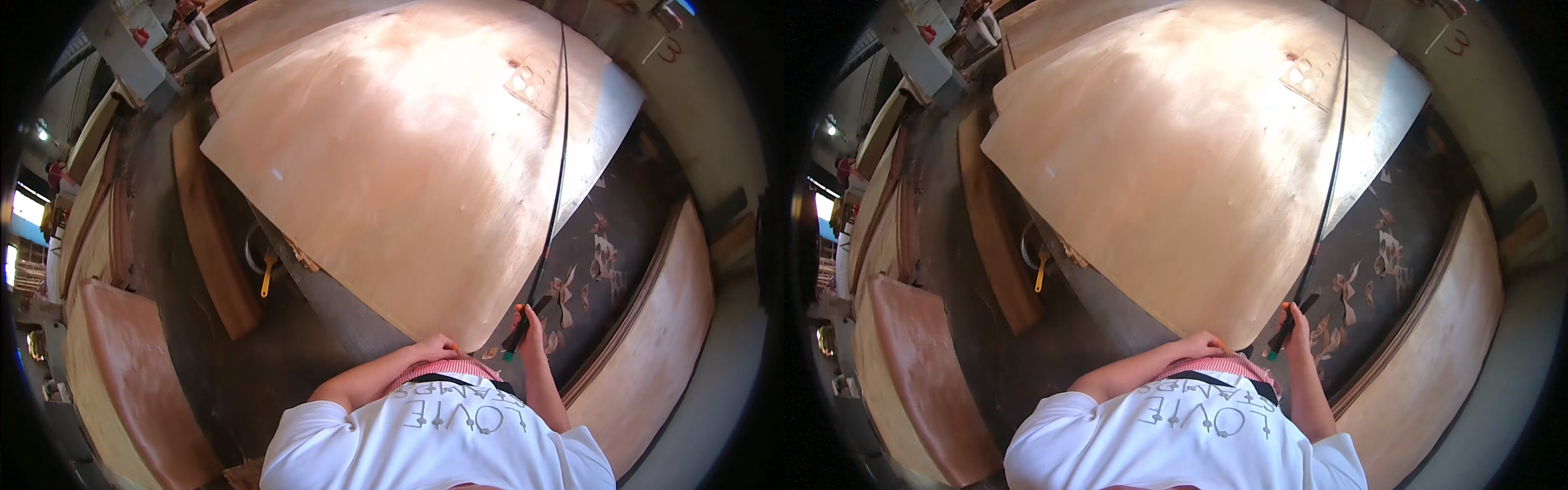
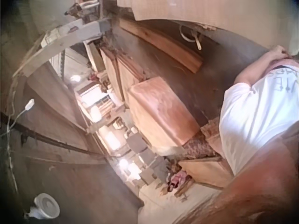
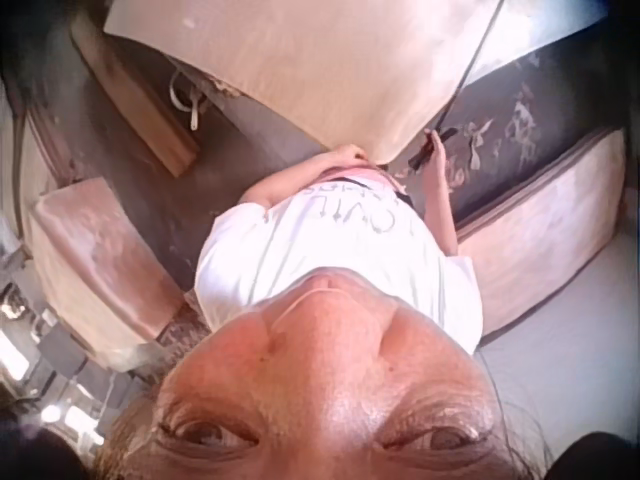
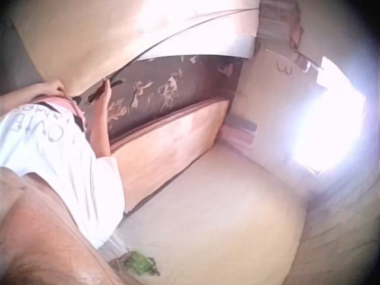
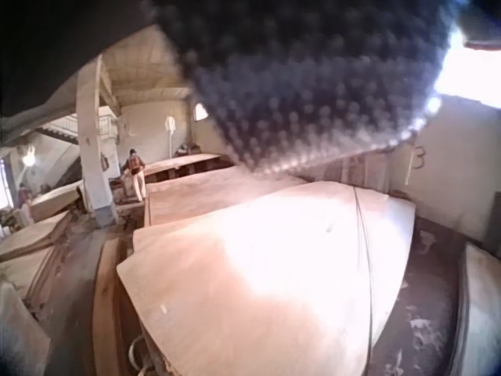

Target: The person uses a utility knife and a flexible ruler to cut a large sheet of wood veneer. They score along straight lines and cut out decorative leaf-shaped patterns, then remove the cut pieces and stack the remaining veneer.

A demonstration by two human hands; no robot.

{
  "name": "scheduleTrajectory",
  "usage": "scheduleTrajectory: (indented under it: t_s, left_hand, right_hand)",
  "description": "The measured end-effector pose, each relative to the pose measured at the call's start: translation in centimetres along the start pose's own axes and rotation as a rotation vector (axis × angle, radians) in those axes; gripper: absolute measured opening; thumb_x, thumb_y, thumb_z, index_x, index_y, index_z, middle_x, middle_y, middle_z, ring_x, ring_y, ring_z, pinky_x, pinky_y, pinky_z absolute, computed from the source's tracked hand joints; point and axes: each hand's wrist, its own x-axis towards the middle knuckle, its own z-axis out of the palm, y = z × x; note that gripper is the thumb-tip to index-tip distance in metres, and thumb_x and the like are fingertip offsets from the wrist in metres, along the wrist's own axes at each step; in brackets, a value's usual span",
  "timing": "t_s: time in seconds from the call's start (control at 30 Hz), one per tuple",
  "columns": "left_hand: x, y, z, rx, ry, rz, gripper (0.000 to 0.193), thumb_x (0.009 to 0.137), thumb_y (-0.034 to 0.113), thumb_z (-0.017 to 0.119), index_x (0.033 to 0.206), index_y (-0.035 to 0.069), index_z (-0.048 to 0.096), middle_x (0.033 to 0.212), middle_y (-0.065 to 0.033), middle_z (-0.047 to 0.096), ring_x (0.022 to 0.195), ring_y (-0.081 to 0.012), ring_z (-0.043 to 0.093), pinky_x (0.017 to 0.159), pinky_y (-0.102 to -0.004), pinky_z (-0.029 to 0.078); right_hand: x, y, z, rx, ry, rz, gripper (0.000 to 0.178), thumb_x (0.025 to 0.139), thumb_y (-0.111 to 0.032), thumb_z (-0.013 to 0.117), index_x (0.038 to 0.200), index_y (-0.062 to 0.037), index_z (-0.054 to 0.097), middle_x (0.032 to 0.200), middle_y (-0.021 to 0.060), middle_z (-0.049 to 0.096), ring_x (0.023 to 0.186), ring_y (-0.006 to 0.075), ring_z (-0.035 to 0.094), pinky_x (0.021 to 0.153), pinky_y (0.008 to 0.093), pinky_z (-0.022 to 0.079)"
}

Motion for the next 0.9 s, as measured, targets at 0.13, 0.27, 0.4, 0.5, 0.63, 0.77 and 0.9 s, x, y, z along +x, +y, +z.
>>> scheduleTrajectory:
  t_s: [0.13,0.27,0.4,0.5,0.63,0.77,0.9]
  left_hand:
    - [1.8,1.2,-1.2,-0.186,-0.117,-0.131,0.038,0.087,0.038,0.047,0.106,0.007,0.060,0.096,-0.0100,0.062,0.090,-0.0193,0.058,0.078,-0.0312,0.044]
    - [2.2,4.3,-3.1,-0.674,-0.093,-0.115,0.047,0.091,0.045,0.030,0.119,0.012,0.051,0.109,-0.0086,0.057,0.093,-0.0171,0.055,0.085,-0.0315,0.041]
    - [0.7,4.7,-4.5,-1.150,0.003,-0.299,0.050,0.089,0.050,0.034,0.116,0.012,0.053,0.092,-0.0069,0.061,0.069,-0.0116,0.055,0.064,-0.0244,0.044]
    - [0.1,1.0,-6.6,-1.105,0.247,-0.326,0.049,0.084,0.048,0.048,0.109,0.007,0.055,0.064,-0.0031,0.058,0.044,-0.0049,0.045,0.041,-0.0172,0.039]
    - [-2.2,-2.3,-11.5,-0.419,0.701,-0.369,0.041,0.082,0.037,0.056,0.106,0.003,0.054,0.067,-0.0067,0.058,0.051,-0.0104,0.051,0.047,-0.0229,0.043]
    - [-3.9,-2.4,-11.9,0.385,1.060,-0.421,0.045,0.080,0.032,0.058,0.110,-0.001,0.048,0.099,-0.0184,0.055,0.094,-0.0291,0.052,0.079,-0.0367,0.042]
    - [-1.9,2.9,-8.3,0.554,1.168,-0.336,0.045,0.078,0.027,0.059,0.112,0.000,0.047,0.110,-0.0203,0.050,0.105,-0.0338,0.046,0.086,-0.0391,0.039]
  right_hand:
    - [0.1,0.6,2.1,-0.278,0.015,-0.060,0.029,0.089,-0.031,0.044,0.099,-0.0086,0.058,0.071,-0.0023,0.056,0.057,0.0053,0.046,0.049,0.0187,0.035]
    - [2.1,2.7,2.3,-0.458,-0.090,-0.079,0.025,0.087,-0.023,0.044,0.105,-0.0108,0.057,0.081,-0.0023,0.056,0.054,0.0042,0.037,0.046,0.0175,0.029]
    - [3.4,4.9,4.5,-0.635,-0.506,-0.255,0.027,0.087,-0.012,0.042,0.111,-0.0028,0.050,0.092,0.0046,0.061,0.086,0.0141,0.053,0.077,0.0266,0.040]
    - [1.9,3.4,3.7,-0.817,-0.608,-0.162,0.028,0.089,-0.019,0.041,0.110,-0.0013,0.050,0.088,0.0058,0.064,0.086,0.0135,0.053,0.080,0.0259,0.040]
    - [0.7,2.4,-1.5,-0.860,-0.494,-0.041,0.031,0.091,-0.022,0.040,0.112,-0.0003,0.050,0.077,0.0020,0.064,0.070,0.0090,0.049,0.067,0.0240,0.039]
    - [0.7,2.1,-9.4,-0.896,-0.300,0.019,0.032,0.089,-0.028,0.045,0.108,-0.0032,0.052,0.075,0.0049,0.065,0.069,0.0099,0.053,0.064,0.0249,0.040]
    - [-0.1,0.5,-16.5,-0.861,-0.170,0.058,0.031,0.087,-0.029,0.048,0.105,-0.0045,0.053,0.074,0.0060,0.064,0.070,0.0104,0.055,0.065,0.0248,0.040]
